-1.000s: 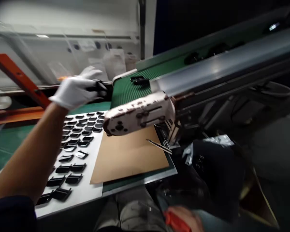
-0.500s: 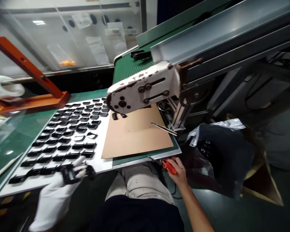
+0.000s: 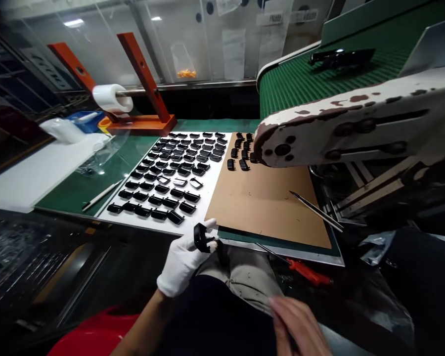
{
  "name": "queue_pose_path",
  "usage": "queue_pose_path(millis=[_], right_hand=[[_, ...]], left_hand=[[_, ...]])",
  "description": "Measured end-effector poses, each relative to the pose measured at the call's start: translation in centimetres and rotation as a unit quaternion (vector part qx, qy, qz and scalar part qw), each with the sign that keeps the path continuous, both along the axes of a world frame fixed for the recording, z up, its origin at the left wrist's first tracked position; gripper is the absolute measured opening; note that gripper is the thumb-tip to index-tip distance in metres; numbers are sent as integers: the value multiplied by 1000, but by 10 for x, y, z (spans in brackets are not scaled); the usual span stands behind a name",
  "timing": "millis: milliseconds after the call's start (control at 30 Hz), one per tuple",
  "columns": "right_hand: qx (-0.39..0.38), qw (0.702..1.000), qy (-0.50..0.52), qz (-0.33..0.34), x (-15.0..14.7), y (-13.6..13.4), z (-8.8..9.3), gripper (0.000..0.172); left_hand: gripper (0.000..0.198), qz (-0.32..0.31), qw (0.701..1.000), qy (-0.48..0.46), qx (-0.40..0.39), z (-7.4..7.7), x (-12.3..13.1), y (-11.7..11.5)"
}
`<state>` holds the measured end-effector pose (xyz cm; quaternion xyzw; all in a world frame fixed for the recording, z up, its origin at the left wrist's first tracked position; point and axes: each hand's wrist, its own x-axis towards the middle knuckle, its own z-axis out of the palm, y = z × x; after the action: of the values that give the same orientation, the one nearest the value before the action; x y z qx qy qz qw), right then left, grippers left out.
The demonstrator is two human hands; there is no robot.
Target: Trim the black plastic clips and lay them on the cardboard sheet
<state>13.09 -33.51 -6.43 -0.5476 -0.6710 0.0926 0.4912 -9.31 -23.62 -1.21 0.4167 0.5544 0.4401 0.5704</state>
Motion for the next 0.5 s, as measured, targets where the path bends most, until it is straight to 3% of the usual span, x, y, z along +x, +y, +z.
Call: queue_pose_path(millis=[67, 200, 333, 433, 500], right_hand=[[22, 995, -18, 96, -15, 25, 21, 44], [40, 982, -53, 177, -17, 60, 53, 44], [52, 962, -111, 245, -7, 61, 83, 43], [39, 940, -195, 278, -4, 59, 95, 43], [29, 929, -231, 289, -3, 61, 95, 44]], left_hand=[[39, -32, 998, -59, -14, 1, 5, -6], [35, -106, 980, -168, -21, 2, 7, -12], [39, -163, 974, -158, -10, 4, 7, -10], [36, -146, 974, -171, -5, 4, 11, -8], [38, -131, 963, -231, -40, 3, 16, -9]])
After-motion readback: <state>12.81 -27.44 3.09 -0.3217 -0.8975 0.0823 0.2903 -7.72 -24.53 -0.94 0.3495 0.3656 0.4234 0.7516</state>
